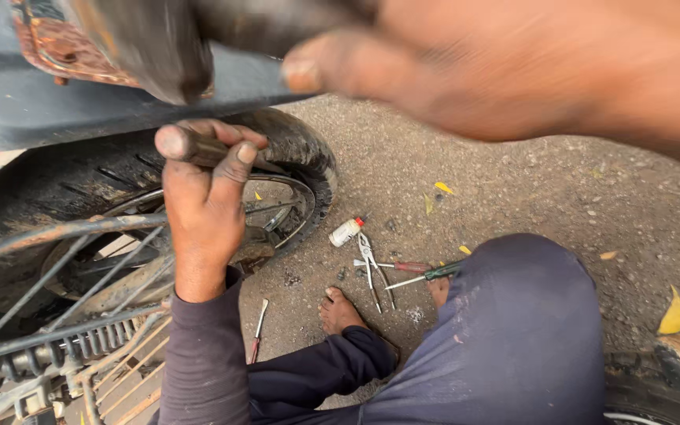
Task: The person is repairing a motorcycle tire by using a screwdriver and hammer to remove a nail. They then apply glue to the puncture area and press a patch onto the tire.
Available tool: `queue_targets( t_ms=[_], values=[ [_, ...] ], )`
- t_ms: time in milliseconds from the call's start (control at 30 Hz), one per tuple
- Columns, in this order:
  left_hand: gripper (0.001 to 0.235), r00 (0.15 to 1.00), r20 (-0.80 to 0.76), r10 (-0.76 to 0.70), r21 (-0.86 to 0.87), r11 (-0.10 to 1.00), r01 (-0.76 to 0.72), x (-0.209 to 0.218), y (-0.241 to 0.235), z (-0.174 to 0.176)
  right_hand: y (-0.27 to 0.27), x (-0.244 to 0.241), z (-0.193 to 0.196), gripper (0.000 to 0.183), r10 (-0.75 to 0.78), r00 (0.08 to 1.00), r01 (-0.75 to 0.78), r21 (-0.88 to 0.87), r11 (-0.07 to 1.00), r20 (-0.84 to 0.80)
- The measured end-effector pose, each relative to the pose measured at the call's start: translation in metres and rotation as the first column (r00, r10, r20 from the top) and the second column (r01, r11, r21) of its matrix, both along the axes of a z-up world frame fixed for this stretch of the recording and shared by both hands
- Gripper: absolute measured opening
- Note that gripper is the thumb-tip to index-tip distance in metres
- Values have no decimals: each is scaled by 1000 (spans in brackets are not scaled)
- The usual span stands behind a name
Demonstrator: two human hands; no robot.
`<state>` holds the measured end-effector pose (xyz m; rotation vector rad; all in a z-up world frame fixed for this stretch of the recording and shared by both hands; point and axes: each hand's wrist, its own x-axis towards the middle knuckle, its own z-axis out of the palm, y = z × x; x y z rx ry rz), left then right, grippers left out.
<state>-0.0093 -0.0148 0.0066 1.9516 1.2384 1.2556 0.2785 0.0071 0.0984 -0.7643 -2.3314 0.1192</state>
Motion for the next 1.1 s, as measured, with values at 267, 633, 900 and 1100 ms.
queue_targets(
  t_ms=[267,633,900,1100],
  values=[
    [15,997,-76,15,-31,999,-17,-1,3,0,27,-16,-21,43,2,954,56,-185,981,299],
    [24,997,43,58,-218,975,-48,12,-45,-55,16,19,-53,45,125,989,-128,-32,991,-78],
    [27,936,306,-174,211,971,111,24,-62,-12,42,7,-124,30,-58,846,-207,-427,880,-530],
    [26,993,52,-103,106,990,97,25,-23,-17,65,11,-157,27,-74,682,-415,-468,780,-727]
  ],
)
